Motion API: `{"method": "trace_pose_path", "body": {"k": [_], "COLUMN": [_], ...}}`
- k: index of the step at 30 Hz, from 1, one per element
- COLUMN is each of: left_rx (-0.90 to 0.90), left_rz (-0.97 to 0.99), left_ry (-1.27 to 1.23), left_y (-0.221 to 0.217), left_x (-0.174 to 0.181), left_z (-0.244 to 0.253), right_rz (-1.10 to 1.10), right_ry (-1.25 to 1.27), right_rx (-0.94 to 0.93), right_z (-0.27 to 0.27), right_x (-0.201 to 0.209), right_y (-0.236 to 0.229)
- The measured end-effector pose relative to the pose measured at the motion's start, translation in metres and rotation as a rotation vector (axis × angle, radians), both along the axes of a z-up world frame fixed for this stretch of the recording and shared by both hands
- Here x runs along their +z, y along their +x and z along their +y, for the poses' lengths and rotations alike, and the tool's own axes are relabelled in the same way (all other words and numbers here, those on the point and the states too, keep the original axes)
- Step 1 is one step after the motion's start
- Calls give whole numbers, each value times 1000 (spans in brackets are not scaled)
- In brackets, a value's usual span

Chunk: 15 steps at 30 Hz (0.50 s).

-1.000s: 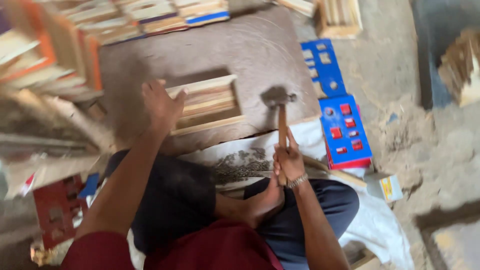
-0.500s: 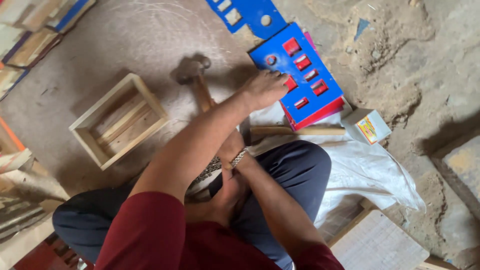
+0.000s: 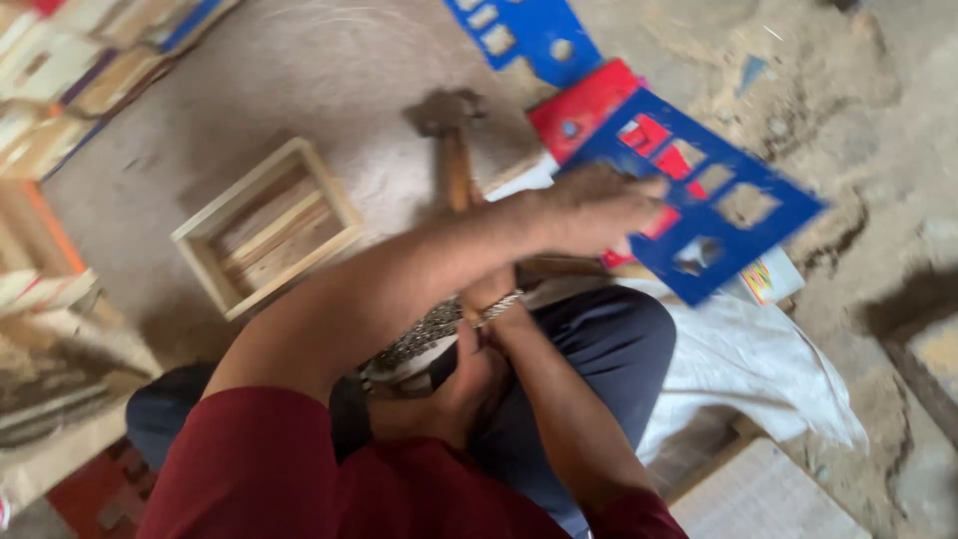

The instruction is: The person sits on the floor and uses a hammer to drive nails into red and blue plastic templates placed on a cushion. They repeatedly pick up nails, position them in the template holes, and hammer them in, then remove the template to reveal a small wooden box frame.

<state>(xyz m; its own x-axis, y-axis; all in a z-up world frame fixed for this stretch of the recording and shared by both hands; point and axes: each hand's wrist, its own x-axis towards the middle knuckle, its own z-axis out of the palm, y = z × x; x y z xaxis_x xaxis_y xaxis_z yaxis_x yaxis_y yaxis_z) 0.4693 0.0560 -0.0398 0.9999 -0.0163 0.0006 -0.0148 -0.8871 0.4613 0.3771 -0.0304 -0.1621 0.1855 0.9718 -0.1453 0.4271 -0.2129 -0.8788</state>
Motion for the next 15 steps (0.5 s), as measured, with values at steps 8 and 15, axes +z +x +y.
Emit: {"method": "trace_pose_path", "body": {"k": [8, 15], "left_rx": [545, 985], "left_rz": [-164, 192], "left_ry": [-85, 181], "left_y": [-178, -346], "left_x": [105, 72], "left_z": [-44, -34], "right_rz": [474, -444], "right_ry": [41, 156], "right_rx": [-155, -99], "right_z": [-2, -19], "right_x": [-10, 22], "right_y": [12, 6]}}
